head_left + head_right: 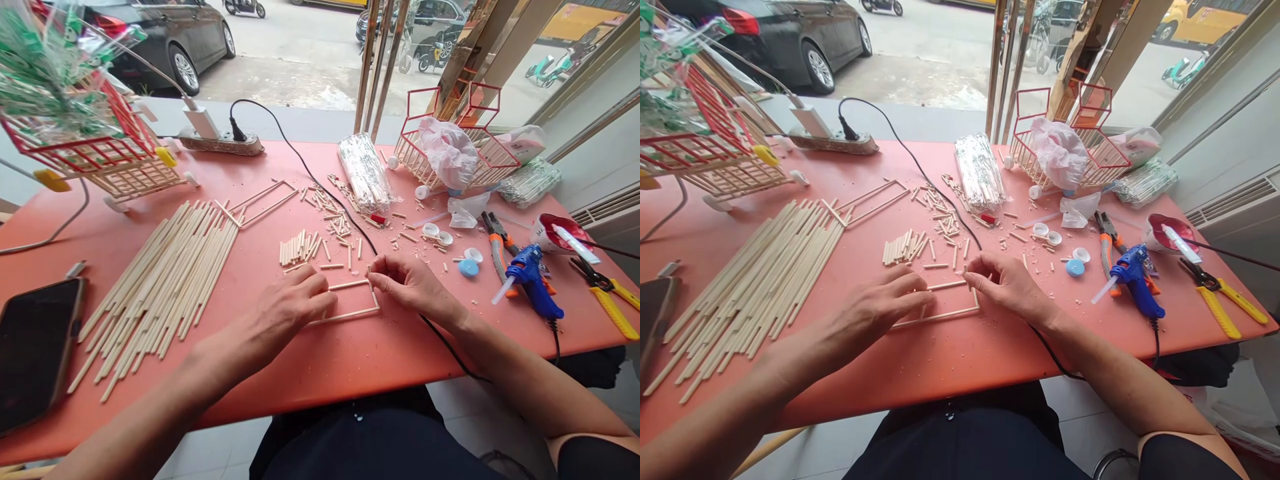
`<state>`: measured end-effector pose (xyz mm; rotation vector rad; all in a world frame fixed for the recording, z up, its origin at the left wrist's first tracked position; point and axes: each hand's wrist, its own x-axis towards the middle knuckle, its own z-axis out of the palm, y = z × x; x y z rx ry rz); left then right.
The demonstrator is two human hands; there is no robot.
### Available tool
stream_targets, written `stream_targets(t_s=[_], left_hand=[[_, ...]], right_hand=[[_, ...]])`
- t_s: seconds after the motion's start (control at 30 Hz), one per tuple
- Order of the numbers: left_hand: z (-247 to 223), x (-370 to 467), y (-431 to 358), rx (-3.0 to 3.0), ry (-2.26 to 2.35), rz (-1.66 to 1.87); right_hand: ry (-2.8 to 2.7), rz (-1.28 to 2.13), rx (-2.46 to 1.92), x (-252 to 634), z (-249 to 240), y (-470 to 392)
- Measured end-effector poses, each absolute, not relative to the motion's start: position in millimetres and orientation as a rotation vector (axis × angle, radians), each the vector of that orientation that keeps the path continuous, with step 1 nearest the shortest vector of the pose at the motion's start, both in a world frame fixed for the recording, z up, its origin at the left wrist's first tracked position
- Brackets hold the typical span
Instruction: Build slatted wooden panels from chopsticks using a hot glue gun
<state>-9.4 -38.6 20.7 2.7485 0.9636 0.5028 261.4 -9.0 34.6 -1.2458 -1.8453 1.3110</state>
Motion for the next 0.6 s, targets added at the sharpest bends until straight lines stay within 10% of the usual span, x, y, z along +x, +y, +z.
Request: stream_targets(t_s=[0.6], left_hand=[[29.0,-12.3,-27.5,3.051,0.702,0.333]], right_hand=[[-1.935,1.232,-1.213,262.3,30.9,-13.2]])
